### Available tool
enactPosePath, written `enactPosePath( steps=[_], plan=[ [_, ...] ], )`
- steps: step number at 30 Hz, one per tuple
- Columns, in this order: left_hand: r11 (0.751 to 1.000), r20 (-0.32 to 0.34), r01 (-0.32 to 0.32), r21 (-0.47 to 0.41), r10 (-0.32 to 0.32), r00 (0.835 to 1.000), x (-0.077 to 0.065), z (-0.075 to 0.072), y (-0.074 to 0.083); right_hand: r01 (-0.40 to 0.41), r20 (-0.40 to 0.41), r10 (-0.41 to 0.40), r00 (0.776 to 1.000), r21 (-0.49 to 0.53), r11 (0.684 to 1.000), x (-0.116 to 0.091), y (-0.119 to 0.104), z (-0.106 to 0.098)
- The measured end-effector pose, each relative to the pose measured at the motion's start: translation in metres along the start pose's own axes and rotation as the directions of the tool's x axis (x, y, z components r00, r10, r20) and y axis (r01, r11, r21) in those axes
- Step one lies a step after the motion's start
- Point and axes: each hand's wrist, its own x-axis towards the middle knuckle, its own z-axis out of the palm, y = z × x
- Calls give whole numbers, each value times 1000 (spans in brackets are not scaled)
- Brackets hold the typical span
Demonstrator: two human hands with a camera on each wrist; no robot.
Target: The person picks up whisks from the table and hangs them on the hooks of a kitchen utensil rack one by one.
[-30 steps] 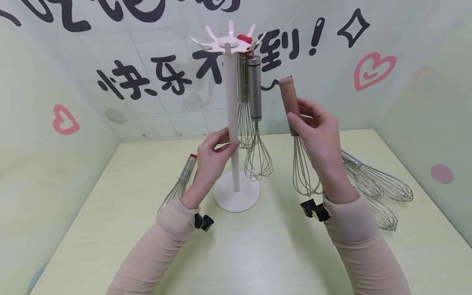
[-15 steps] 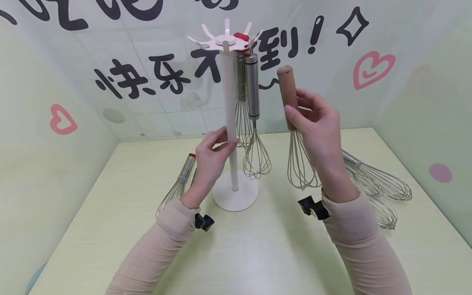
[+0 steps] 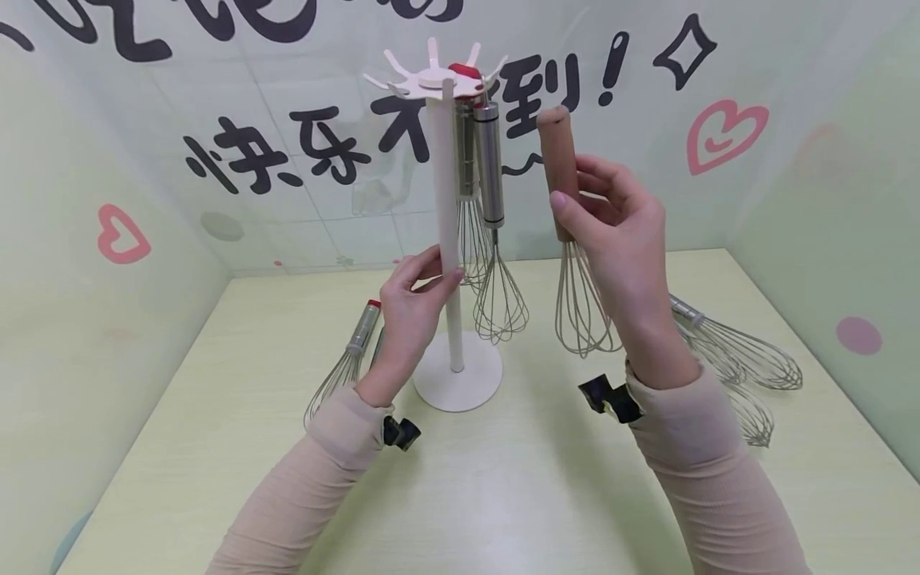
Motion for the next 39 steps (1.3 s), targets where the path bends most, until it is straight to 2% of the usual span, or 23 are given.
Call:
enactPosePath(
  steps=[6,12,18,29,39],
  plan=[
    [1000,-37,-16,21,17,999,0,1,-1,55,9,-56,998,45,997,3,-6,8],
    [999,-76,34,30,-32,997,0,3,0,82,18,-83,996,38,996,7,-16,17],
    [997,-95,59,51,-54,994,1,6,2,112,33,-113,993,32,993,14,-23,22],
    [998,-61,46,37,-43,997,3,5,-1,131,39,-131,991,20,991,26,-25,27],
    [998,2,69,14,-69,998,4,0,-2,129,50,-131,990,32,991,29,-22,29]
  ],
)
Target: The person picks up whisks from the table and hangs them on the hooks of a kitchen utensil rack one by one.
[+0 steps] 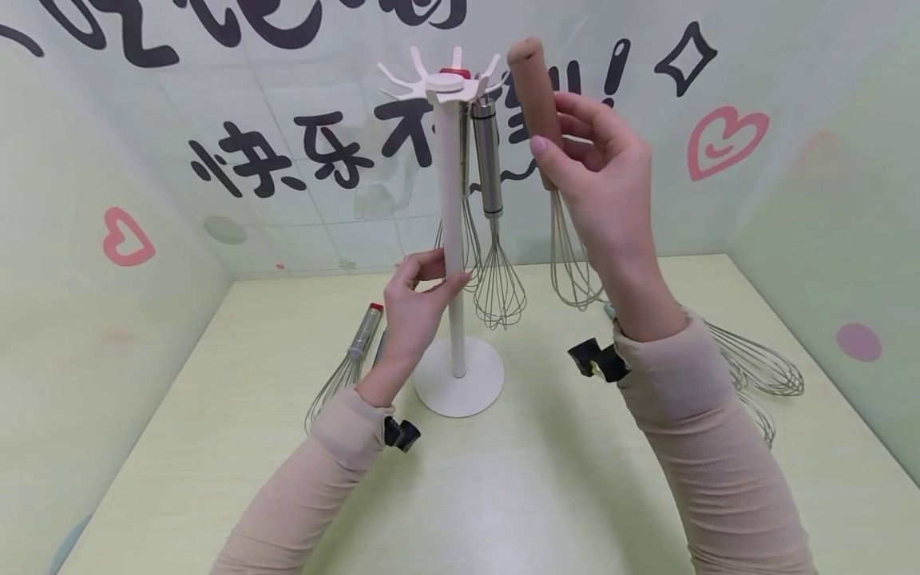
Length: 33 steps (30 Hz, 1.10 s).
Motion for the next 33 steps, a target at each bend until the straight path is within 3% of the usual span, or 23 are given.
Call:
enactPosePath(
  steps=[7,22,33],
  plan=[
    [1000,46,10,26,-11,999,1,-4,-1,-3,27,3,1000,1,1000,0,4,3],
    [999,73,1,52,-5,997,2,-5,-2,20,88,-13,996,-74,997,-1,13,10],
    [999,77,-10,47,6,997,2,-5,-3,26,99,-22,995,-39,999,0,18,9]
  ],
)
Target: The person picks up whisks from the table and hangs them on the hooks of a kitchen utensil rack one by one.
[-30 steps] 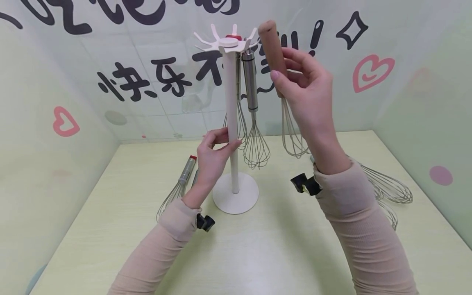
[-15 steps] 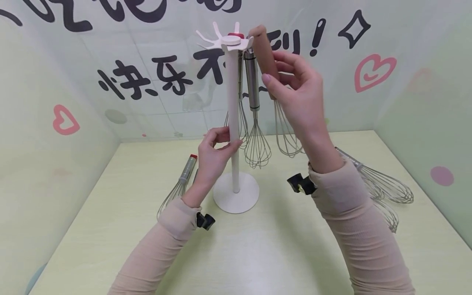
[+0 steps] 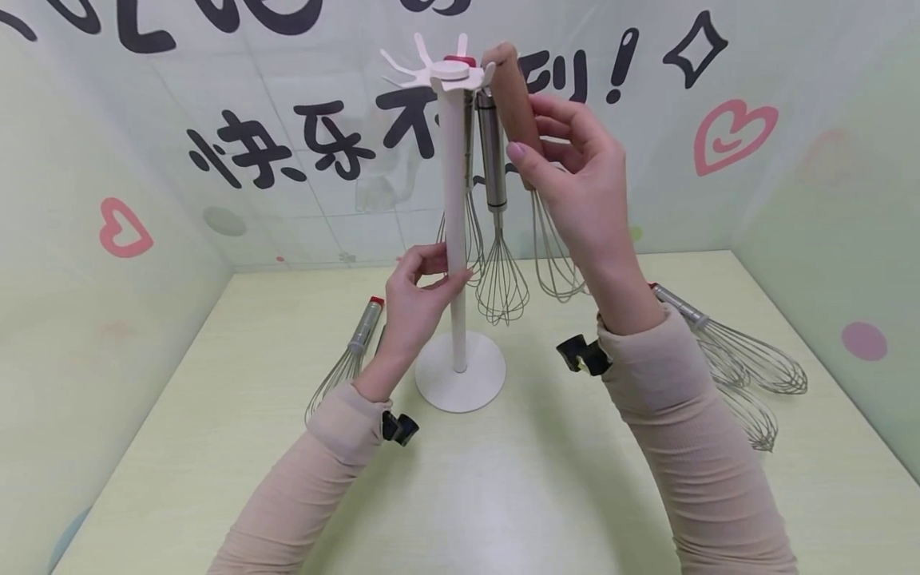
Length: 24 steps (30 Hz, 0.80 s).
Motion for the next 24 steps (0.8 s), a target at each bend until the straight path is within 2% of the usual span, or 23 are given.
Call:
enactPosePath(
  steps=[16,20,24],
  plan=[
    [1000,1,-12,-4,12,1000,-2,-2,3,4,-10,-4,1000,-5,1000,0,2,3],
    [1000,37,-1,13,0,999,0,-5,6,-15,-9,15,1000,-11,1000,-1,2,2],
    [999,105,11,47,-16,994,4,-10,10,-36,-5,36,999,-4,999,-1,0,1]
  ],
)
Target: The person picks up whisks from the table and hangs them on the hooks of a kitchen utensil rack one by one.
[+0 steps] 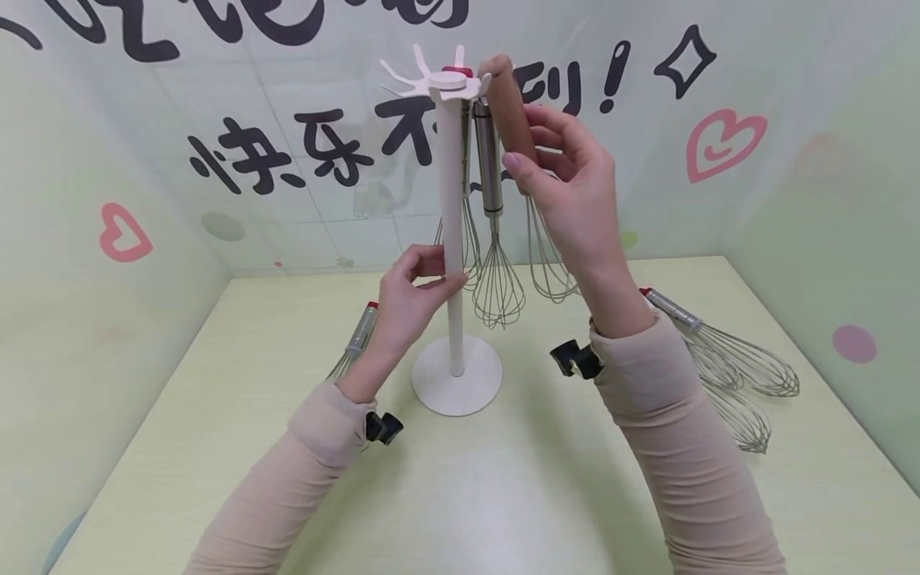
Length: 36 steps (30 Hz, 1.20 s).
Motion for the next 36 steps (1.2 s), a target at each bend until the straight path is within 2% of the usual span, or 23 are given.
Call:
enactPosePath(
  steps=[4,7,13,19,25,36],
  plan=[
    [998,67,19,54,-23,997,5,-8,7,-9,3,9,1000,1,1000,0,-1,-1],
    [996,82,24,90,-32,996,10,-12,16,-10,8,10,1000,1,1000,0,-1,-2],
    [996,60,-1,91,-4,998,24,-21,42,-14,13,14,1000,-18,1000,-1,-2,-2],
    [990,48,-70,123,65,997,38,-28,69,-18,23,18,1000,-25,1000,-1,-3,-2],
    [974,10,-145,173,145,989,52,-32,88,-29,28,29,999,-8,1000,1,-4,-3],
    [961,-14,-180,210,187,982,71,-41,122,-56,21,56,998,3,998,2,-7,-2]
  ],
)
